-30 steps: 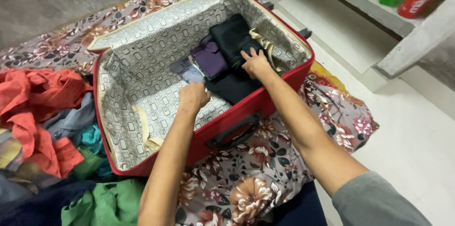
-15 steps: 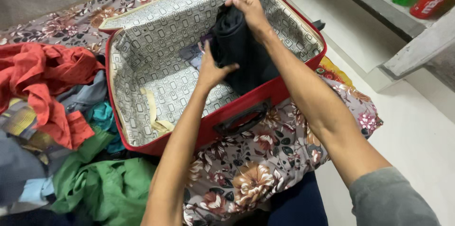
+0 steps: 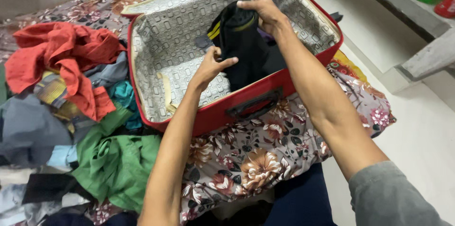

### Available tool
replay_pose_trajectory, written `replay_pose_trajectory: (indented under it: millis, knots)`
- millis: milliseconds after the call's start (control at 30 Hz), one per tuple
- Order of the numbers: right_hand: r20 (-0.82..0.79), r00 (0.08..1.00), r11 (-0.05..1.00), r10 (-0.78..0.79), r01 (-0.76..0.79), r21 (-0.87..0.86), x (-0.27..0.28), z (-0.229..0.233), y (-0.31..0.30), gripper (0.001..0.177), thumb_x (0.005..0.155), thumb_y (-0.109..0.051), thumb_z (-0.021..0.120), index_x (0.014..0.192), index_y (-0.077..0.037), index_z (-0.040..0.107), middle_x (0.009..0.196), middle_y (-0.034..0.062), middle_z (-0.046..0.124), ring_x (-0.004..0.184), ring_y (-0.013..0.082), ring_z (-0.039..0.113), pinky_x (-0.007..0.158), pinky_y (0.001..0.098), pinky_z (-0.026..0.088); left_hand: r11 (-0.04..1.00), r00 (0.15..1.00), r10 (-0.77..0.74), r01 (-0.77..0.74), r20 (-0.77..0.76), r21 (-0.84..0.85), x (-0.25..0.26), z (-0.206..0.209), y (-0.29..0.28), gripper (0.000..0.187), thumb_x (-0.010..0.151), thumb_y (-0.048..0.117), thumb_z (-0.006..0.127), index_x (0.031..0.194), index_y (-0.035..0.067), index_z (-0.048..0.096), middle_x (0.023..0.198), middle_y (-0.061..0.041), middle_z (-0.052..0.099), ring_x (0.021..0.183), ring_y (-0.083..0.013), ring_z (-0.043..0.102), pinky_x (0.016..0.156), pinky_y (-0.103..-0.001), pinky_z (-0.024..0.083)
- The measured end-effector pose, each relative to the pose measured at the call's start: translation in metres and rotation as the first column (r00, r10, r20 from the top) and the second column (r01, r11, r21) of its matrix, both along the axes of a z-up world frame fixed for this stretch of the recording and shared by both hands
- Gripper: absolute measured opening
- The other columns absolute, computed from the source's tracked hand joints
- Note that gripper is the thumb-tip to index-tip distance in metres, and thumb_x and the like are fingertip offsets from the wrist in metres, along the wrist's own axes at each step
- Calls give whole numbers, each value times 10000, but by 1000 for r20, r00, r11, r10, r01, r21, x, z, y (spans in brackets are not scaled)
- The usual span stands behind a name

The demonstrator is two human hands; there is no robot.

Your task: The person packs a suitcase by taking various items of clothing from a pile on the bed and folding or arranging them inside the luggage.

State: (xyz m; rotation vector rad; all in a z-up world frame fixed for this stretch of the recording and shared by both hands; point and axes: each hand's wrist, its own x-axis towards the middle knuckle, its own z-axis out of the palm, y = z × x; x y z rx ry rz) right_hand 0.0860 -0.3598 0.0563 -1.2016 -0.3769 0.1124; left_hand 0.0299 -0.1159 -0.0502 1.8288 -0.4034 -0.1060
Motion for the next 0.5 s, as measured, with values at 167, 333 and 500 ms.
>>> replay_pose_trajectory:
  millis: [167,333,500]
  knots:
    - [38,976,967,214,-207,-146,-18,18,30,364,969,-15,705,1327,-64,658,1052,63,743,908,115,732,827,266,627,980,988,-25,-6,-153,-201,-22,27,13,839,713,322,906,1294,86,348,1157,-119,592,1030,-190,618,860,-327,539]
    - [121,984,980,-129,145,-138,8,20,-10,259,940,-3,754,1191,-22,693,994,88,737,833,152,731,782,306,629,976,984,166,-156,59,-150,-23,42,54,777,646,115,920,1290,53,491,1176,-106,653,1055,-211,659,888,-341,568]
    - [138,838,810,-528,545,-216,42,-16,-69,210,867,-33,762,1071,-77,733,935,44,769,827,141,732,767,297,608,864,852,500,-481,153,-150,1,36,115,322,812,49,729,1132,90,742,990,-34,770,941,-190,719,853,-314,559]
